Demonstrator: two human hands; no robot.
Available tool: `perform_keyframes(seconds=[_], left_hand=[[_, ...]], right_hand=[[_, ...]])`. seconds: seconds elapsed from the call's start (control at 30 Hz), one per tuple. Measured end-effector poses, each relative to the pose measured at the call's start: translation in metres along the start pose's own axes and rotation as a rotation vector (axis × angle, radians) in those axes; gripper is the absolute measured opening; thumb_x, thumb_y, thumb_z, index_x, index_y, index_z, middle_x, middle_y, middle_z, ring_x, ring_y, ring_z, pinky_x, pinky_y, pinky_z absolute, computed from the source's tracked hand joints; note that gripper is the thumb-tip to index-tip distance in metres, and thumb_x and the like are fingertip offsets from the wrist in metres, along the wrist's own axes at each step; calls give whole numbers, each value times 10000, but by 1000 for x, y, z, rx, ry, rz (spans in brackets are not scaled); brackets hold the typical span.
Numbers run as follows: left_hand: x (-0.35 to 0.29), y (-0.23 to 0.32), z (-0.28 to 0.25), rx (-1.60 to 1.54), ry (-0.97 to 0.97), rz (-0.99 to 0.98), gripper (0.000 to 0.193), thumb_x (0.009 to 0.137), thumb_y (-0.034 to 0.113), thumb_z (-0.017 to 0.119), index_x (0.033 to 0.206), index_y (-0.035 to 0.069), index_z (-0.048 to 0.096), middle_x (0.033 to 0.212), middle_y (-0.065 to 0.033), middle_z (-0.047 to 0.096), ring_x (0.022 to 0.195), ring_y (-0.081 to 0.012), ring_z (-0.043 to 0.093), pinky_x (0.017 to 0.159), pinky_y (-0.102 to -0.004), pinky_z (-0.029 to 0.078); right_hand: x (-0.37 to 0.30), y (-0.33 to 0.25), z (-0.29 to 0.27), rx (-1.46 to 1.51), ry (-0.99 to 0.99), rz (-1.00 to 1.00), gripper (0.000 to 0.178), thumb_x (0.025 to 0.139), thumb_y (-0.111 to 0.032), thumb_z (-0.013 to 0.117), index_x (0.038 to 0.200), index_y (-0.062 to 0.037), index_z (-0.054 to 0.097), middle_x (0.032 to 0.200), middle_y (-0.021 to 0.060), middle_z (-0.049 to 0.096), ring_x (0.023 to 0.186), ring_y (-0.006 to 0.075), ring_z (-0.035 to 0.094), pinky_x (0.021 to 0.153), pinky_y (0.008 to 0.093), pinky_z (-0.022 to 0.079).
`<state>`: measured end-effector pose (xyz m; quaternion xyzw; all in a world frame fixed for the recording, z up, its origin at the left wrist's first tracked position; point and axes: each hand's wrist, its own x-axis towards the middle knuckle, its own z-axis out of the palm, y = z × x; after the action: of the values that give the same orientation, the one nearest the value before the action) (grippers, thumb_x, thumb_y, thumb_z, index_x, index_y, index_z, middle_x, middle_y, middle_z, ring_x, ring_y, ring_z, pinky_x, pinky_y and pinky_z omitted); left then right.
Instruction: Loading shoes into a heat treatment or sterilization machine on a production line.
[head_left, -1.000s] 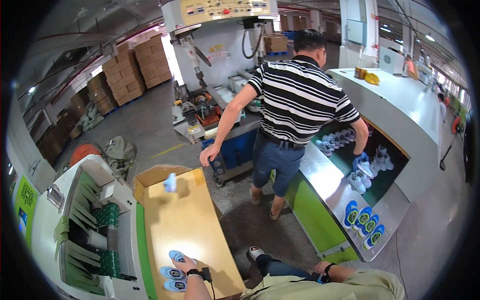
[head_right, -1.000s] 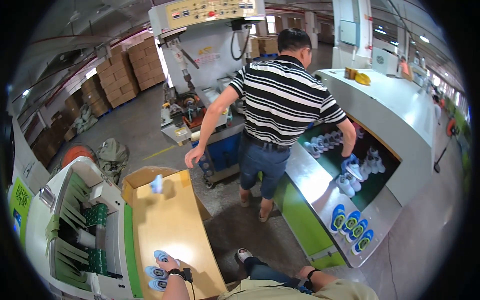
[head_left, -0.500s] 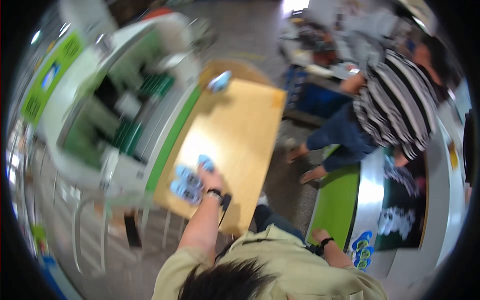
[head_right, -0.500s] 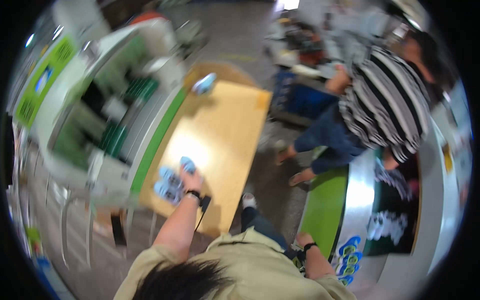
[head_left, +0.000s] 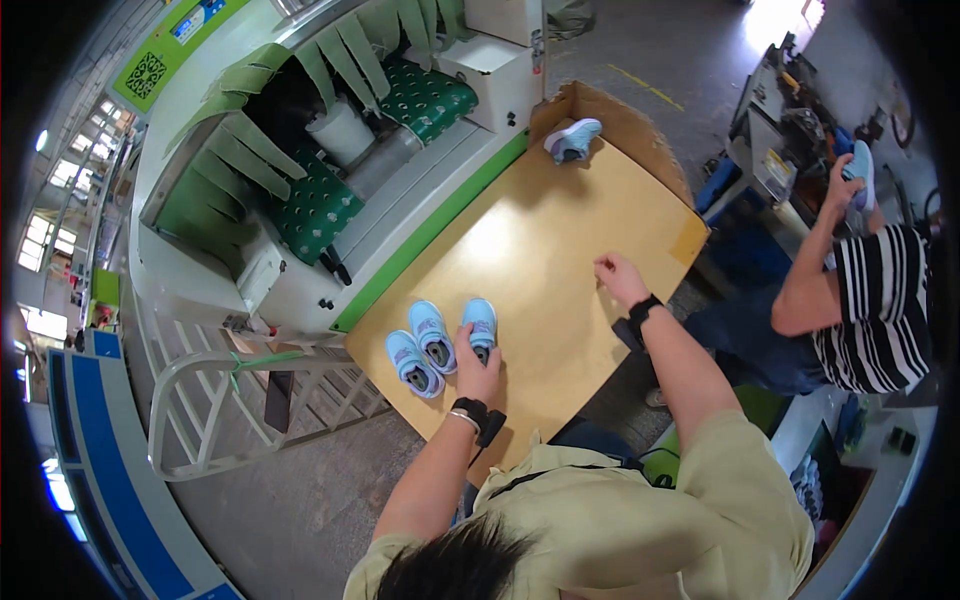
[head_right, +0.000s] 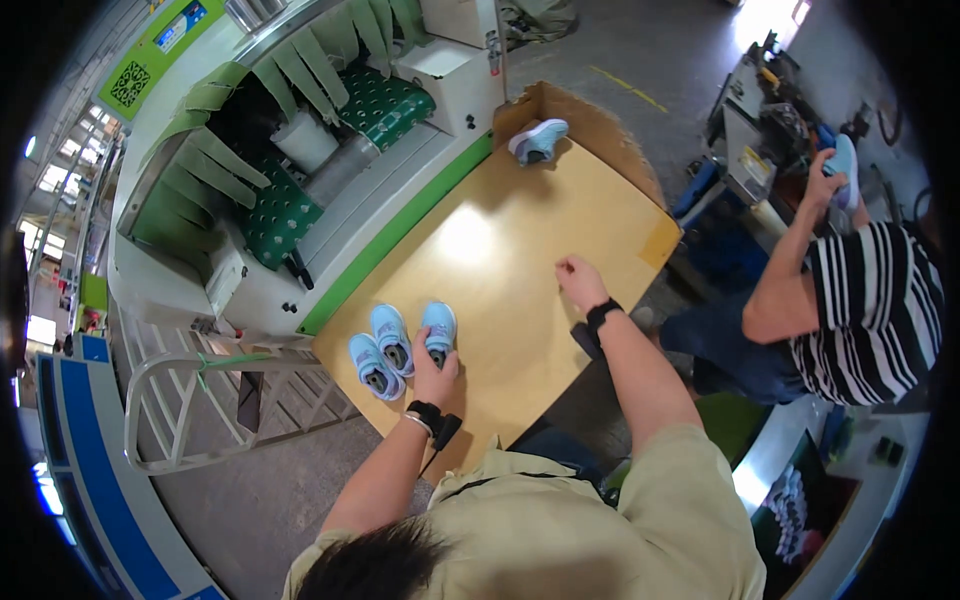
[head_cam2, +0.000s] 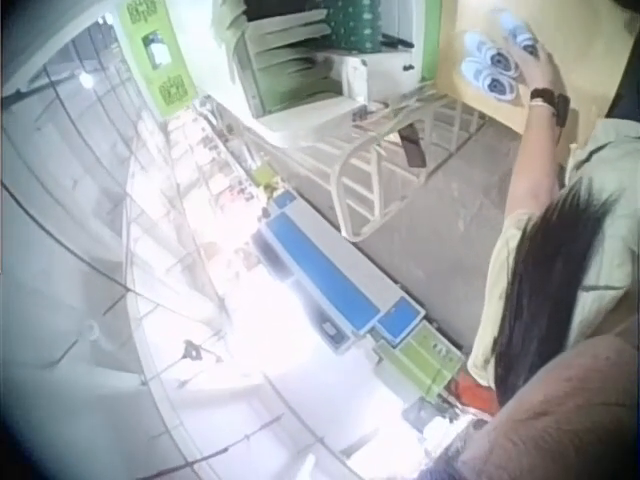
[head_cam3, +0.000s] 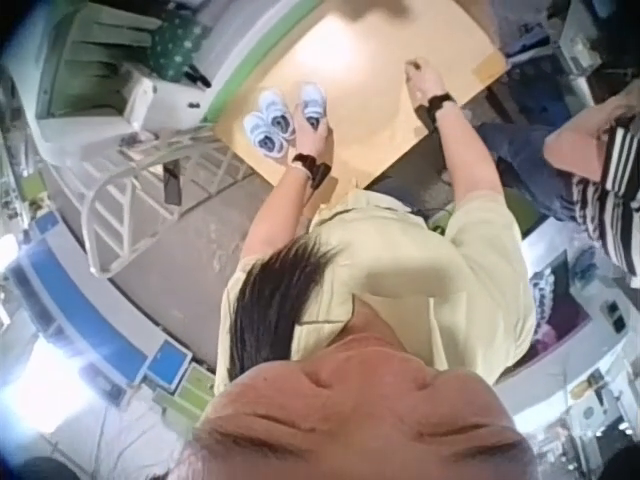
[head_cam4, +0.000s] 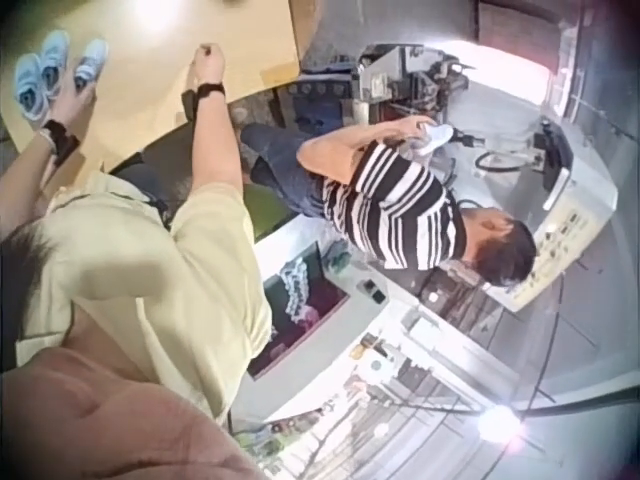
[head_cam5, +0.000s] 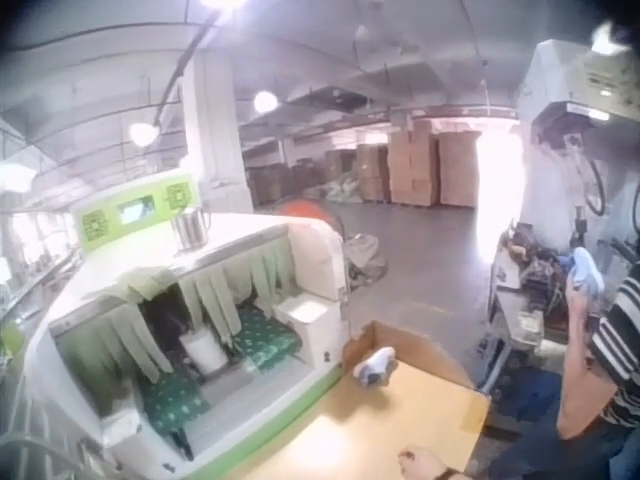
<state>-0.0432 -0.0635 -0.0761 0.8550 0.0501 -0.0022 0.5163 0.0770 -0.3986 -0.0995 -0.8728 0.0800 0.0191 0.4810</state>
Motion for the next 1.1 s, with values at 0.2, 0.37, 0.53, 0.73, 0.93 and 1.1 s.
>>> perform_keyframes(seconds=[0.2,0.37,0.53,0.73,0.93,1.1], left_hand=[[-2,12,-44,-283,-65,-339,736,818,85,689,1448,21,315,1338,-189,474,1223,-273,504,1043,-359,408],[56,129,-129,-326,188,-153,727,856,47,649,1485,53,285,1383,-161,442,1277,-255,469,1077,-390,385],[175,170,-197,-108,654,69,753,872,44,613,1512,-1,219,1516,-210,292,1360,-291,384,1124,-401,318],[233,138,-242,-107,756,-43,725,938,235,592,1500,-49,231,1537,-272,241,1409,-388,320,1153,-414,275],[124,112,-173,355,514,201,665,821,93,700,1420,30,418,1583,-237,216,1460,-410,234,1182,-481,210],[43,78,-157,526,272,-15,584,819,158,712,1362,70,515,1543,-281,261,1429,-490,240,1154,-556,212]], right_hand=[[149,-51,40,120,23,165,402,894,-376,660,1010,9,679,769,113,664,671,205,639,632,332,509],[259,-35,33,444,68,573,470,926,-590,580,837,-132,629,515,-16,332,412,131,327,392,326,222],[315,-31,59,101,484,651,879,729,-504,836,1358,-38,436,1268,148,568,1059,264,600,783,456,525],[206,-112,100,627,420,56,757,801,-226,836,1350,10,372,1282,171,479,1149,241,516,965,349,459],[105,-270,61,347,380,-824,598,876,-37,698,1389,-42,391,1291,144,504,1195,266,512,1021,391,418],[181,-410,109,-198,311,-938,528,818,-182,721,1320,-158,558,1124,183,575,1025,378,561,881,438,486]])
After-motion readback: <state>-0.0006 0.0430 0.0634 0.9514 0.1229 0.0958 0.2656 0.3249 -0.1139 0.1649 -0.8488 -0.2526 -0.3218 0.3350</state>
